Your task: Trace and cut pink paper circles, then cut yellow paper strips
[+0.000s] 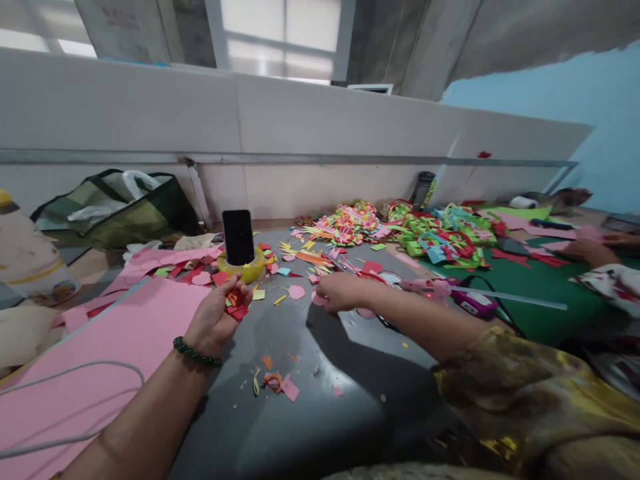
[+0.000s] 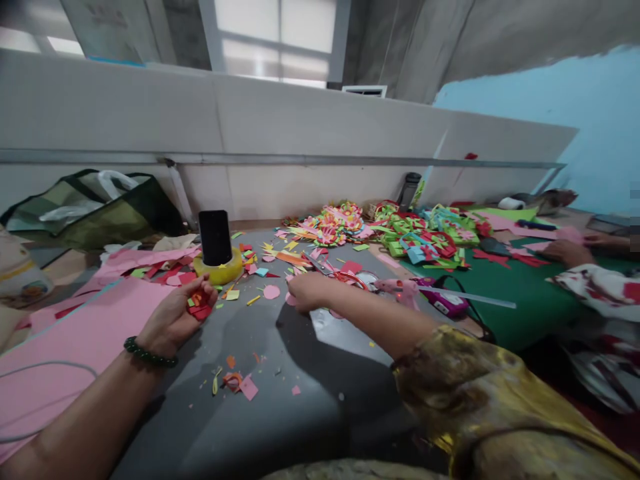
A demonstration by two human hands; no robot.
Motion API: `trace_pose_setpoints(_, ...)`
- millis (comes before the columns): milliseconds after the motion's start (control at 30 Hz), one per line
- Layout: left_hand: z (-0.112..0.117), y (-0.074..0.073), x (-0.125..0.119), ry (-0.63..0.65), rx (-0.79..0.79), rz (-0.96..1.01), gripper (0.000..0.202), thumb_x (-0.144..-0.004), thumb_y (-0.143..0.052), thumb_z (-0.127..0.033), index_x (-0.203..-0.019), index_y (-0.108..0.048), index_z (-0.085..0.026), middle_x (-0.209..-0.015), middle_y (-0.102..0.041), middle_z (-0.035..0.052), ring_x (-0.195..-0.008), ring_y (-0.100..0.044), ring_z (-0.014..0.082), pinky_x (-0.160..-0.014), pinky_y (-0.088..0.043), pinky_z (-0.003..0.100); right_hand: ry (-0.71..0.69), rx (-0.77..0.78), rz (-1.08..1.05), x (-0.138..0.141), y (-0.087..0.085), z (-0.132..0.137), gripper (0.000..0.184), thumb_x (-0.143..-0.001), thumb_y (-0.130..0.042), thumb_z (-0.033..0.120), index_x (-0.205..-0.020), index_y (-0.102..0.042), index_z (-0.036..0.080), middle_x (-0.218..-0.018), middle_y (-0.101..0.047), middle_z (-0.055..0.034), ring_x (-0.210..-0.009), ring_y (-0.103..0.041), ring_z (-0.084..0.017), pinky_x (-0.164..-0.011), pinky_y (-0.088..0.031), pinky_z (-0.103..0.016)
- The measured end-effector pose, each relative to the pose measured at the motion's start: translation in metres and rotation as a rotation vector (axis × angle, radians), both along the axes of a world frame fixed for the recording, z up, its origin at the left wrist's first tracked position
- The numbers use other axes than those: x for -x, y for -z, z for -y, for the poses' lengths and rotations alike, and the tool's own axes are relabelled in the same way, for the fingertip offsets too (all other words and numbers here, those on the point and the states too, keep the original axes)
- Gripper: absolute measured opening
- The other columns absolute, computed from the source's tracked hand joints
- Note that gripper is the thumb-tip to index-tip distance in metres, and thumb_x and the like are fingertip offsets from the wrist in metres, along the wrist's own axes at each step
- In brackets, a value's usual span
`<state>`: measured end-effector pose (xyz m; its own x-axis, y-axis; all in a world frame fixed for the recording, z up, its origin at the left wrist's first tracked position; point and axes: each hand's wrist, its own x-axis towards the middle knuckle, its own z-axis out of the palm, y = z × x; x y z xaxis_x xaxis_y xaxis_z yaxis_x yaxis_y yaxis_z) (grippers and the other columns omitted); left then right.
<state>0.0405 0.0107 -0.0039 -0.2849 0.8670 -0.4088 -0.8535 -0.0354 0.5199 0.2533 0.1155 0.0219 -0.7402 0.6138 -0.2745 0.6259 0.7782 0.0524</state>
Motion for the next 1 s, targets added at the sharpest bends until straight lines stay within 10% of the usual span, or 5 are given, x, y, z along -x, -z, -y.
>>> trace_pose_setpoints(167, -0.001, 0.004, 0.000, 0.059, -0.028, -0.037, 0.018, -0.091, -0.041, -0.006, -0.082, -0.055, -0.010, -0.055, -0.049, -0.0020, -0.042, -0.050, 0.0058, -0.044, -0.050, 0.016, 0.009, -0.143, 0.013, -0.003, 0.024, 0.013, 0.022, -0.076, -0.050, 0.011, -0.088, -0.069, 0.008, -0.089, -0.069, -0.0203, -0.087, -0.064, -0.028, -0.066, -0.040, -0.029)
trace_pose_setpoints(367, -0.001, 0.009, -0.002, 0.103, -0.018, -0.089, 0.017, -0.090, -0.041, -0.006, -0.083, -0.056, -0.010, -0.055, -0.050, -0.0023, -0.042, -0.050, 0.0061, -0.043, -0.050, 0.017, 0.136, -0.197, -0.167, -0.001, 0.010, -0.003, 0.030, -0.084, -0.043, 0.021, -0.104, -0.063, 0.011, -0.095, -0.069, -0.0166, -0.086, -0.063, -0.026, -0.063, -0.040, -0.027)
trace_pose_setpoints(600, -0.001, 0.012, -0.004, 0.147, -0.007, -0.135, 0.016, -0.089, -0.043, -0.004, -0.085, -0.057, -0.010, -0.055, -0.050, -0.0022, -0.041, -0.050, 0.0061, -0.042, -0.050, 0.017, 0.062, 0.153, -0.206, 0.030, 0.005, -0.034, 0.018, -0.076, -0.057, 0.020, -0.087, -0.070, 0.016, -0.081, -0.071, -0.0012, -0.071, -0.062, -0.012, -0.058, -0.039, -0.017)
trace_pose_setpoints(833, -0.003, 0.011, -0.001, 0.145, -0.025, -0.162, 0.013, -0.090, -0.045, -0.007, -0.085, -0.057, -0.009, -0.055, -0.050, -0.0025, -0.042, -0.050, 0.0057, -0.042, -0.050, 0.017, 0.091, 0.239, -0.186, 0.048, 0.026, -0.046, 0.035, -0.054, -0.073, 0.012, -0.088, -0.069, 0.015, -0.081, -0.069, -0.0041, -0.071, -0.059, -0.017, -0.053, -0.036, -0.020)
trace_pose_setpoints(1000, -0.002, 0.009, 0.001, 0.158, -0.037, -0.173, 0.015, -0.091, -0.044, -0.008, -0.084, -0.057, -0.010, -0.055, -0.050, -0.0030, -0.042, -0.051, 0.0053, -0.043, -0.050, 0.017, 0.132, 0.311, -0.304, 0.033, -0.001, -0.054, 0.039, -0.057, -0.073, 0.015, -0.095, -0.066, 0.014, -0.079, -0.067, -0.0032, -0.065, -0.058, -0.013, -0.054, -0.039, -0.019)
